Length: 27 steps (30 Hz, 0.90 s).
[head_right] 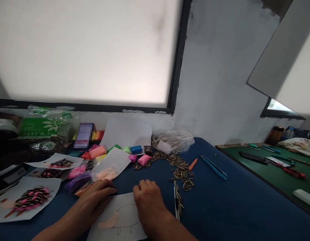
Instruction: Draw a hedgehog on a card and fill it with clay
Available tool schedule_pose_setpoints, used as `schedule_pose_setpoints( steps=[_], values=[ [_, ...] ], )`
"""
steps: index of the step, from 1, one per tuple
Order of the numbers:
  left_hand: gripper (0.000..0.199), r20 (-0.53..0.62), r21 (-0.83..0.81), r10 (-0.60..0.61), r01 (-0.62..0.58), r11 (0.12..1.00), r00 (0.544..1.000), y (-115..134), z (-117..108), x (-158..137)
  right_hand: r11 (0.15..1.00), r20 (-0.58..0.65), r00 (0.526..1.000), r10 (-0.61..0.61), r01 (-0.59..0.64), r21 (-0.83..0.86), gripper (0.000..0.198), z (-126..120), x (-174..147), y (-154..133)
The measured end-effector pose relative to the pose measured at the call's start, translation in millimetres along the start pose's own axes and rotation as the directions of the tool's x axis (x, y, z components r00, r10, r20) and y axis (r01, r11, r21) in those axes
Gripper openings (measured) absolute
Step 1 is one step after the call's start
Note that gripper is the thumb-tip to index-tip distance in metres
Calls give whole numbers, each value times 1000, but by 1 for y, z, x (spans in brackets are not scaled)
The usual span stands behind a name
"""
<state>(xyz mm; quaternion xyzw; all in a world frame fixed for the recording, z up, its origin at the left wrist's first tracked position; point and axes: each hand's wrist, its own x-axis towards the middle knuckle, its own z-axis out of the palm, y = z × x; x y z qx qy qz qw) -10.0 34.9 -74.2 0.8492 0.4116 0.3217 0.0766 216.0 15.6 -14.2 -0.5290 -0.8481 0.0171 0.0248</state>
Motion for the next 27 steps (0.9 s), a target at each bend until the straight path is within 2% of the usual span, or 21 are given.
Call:
schedule_pose_setpoints(
  steps=[6,12,18,27],
  values=[
    [31,26,-5,7,-7,1000,1000,0,-3,0,1000,-45,999,9,-9,-4,28,-8,-3,-3],
    [33,19,31,-23,22,999,1000,11,0,0,1000,-65,998,22,-23,-9,26,0,0,-2],
    [33,39,51,-71,69,996,997,13,1,1,999,-53,997,48,-49,-15,25,9,8,8],
    [31,28,87,-109,106,991,994,15,0,0,999,1,999,53,-53,1,28,5,7,13]
  ],
)
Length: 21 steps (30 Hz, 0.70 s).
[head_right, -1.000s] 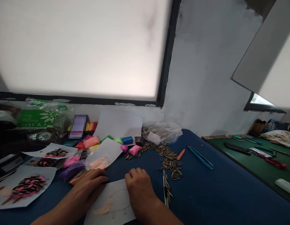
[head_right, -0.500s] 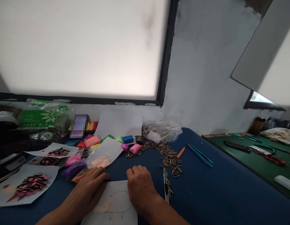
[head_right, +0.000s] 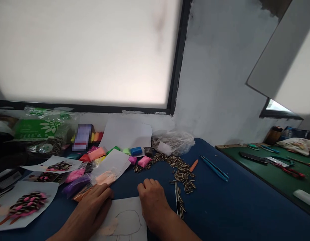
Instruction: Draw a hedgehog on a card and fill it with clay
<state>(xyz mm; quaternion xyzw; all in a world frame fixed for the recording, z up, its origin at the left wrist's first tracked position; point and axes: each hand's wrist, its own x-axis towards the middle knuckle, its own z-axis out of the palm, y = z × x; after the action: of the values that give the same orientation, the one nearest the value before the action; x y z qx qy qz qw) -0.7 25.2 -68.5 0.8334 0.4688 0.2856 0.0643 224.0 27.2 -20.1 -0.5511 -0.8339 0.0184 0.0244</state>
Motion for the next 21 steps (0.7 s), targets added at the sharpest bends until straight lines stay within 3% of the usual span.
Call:
schedule_pose_setpoints(
  steps=[5,13,21],
  values=[
    [28,-1,-9,5,-5,1000,1000,-2,-1,1,1000,0,1000,1,-1,25,34,-2,1,0],
    [27,10,3,25,-25,1000,1000,-7,2,0,995,29,996,-88,87,39,25,2,-2,-8],
    [36,-24,5,46,-46,999,999,-11,7,0,995,39,995,-96,97,-21,26,0,-4,-12]
  ],
)
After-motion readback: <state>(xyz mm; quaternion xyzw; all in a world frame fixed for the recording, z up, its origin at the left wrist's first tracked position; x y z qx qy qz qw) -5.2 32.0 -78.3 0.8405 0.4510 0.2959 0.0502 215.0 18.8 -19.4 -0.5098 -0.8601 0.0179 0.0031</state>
